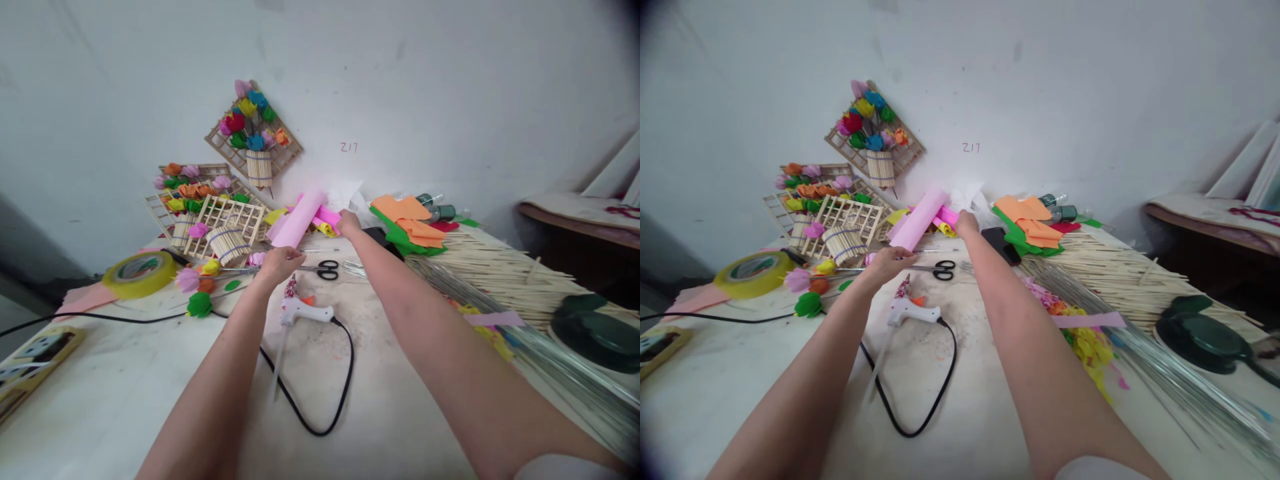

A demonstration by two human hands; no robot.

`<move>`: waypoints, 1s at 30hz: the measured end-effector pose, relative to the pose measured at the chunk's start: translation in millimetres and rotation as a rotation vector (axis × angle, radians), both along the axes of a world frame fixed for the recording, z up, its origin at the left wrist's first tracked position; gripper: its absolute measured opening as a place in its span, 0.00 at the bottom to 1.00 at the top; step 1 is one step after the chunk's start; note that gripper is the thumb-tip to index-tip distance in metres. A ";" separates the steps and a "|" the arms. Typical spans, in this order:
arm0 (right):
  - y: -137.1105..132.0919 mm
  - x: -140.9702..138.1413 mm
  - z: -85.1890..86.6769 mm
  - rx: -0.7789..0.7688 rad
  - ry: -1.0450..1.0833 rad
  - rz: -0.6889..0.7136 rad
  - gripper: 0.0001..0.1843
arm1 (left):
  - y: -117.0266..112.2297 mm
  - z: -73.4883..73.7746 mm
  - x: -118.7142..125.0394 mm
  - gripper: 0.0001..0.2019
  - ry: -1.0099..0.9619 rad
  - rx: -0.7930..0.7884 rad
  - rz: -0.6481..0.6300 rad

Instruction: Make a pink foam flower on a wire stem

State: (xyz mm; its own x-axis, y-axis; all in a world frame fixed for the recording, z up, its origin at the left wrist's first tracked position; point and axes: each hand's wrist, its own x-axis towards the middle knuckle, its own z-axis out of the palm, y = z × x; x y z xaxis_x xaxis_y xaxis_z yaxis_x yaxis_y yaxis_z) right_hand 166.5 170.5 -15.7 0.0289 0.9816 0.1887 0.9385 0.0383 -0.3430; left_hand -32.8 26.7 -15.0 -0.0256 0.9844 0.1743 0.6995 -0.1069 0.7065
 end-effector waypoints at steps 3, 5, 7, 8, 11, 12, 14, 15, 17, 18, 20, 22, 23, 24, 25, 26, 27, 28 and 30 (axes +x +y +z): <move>0.0 4.9 -2.3 0.101 -0.037 -0.078 0.24 | 0.3 -0.3 0.1 0.12 0.019 -0.011 -0.002; 0.0 7.5 -2.7 0.238 -0.148 -0.006 0.22 | -0.1 0.6 0.5 0.12 0.028 -0.023 0.015; 0.8 9.3 -1.9 0.305 -0.262 0.120 0.20 | -0.4 1.6 0.9 0.11 0.018 -0.026 0.036; 1.5 9.8 -1.2 0.290 -0.288 0.164 0.19 | -0.4 2.0 0.9 0.10 0.010 -0.027 0.043; 2.8 9.0 0.1 0.179 -0.264 0.205 0.17 | 0.3 2.0 1.0 0.09 0.004 -0.027 0.053; 2.6 8.0 -0.4 0.158 -0.262 0.218 0.19 | 0.6 1.8 1.1 0.09 0.007 -0.023 0.053; 1.4 4.6 -2.9 0.140 -0.298 0.266 0.25 | 1.0 1.4 1.3 0.09 0.006 -0.016 0.050; 0.8 2.4 -4.8 0.138 -0.327 0.286 0.28 | 1.0 1.3 1.5 0.09 0.002 -0.012 0.049; 0.7 -2.5 -8.0 0.153 -0.368 0.287 0.27 | 0.8 1.5 1.5 0.09 -0.009 -0.010 0.049; 1.5 -4.9 -8.8 0.160 -0.368 0.261 0.25 | 0.6 1.7 1.2 0.09 -0.012 -0.011 0.049; 5.4 -8.2 -7.7 0.145 -0.301 0.155 0.20 | 0.3 2.0 0.2 0.09 -0.011 -0.017 0.051; 11.5 -8.9 -3.2 0.088 -0.149 0.018 0.19 | 0.1 2.3 -1.2 0.10 -0.005 -0.025 0.055; 14.7 -8.2 -0.3 0.062 -0.055 -0.045 0.19 | -0.1 2.4 -1.8 0.11 -0.004 -0.027 0.060; 17.7 -7.1 2.6 0.041 0.035 -0.097 0.20 | -0.3 2.7 -2.1 0.11 -0.004 -0.030 0.066; 20.2 -5.6 5.3 0.026 0.111 -0.138 0.20 | -0.6 3.0 -2.1 0.11 -0.006 -0.031 0.074; 22.1 -3.9 7.5 0.018 0.168 -0.162 0.21 | -0.9 3.5 -1.8 0.10 -0.012 -0.031 0.080; 23.1 -2.2 9.3 0.016 0.202 -0.171 0.22 | -1.4 4.0 -1.3 0.10 -0.021 -0.031 0.084; 23.3 -0.6 10.7 0.020 0.217 -0.168 0.22 | -2.0 4.7 -0.6 0.10 -0.032 -0.030 0.088; 21.7 2.5 13.2 0.056 0.204 -0.126 0.23 | -3.2 6.2 0.7 0.09 -0.056 -0.029 0.091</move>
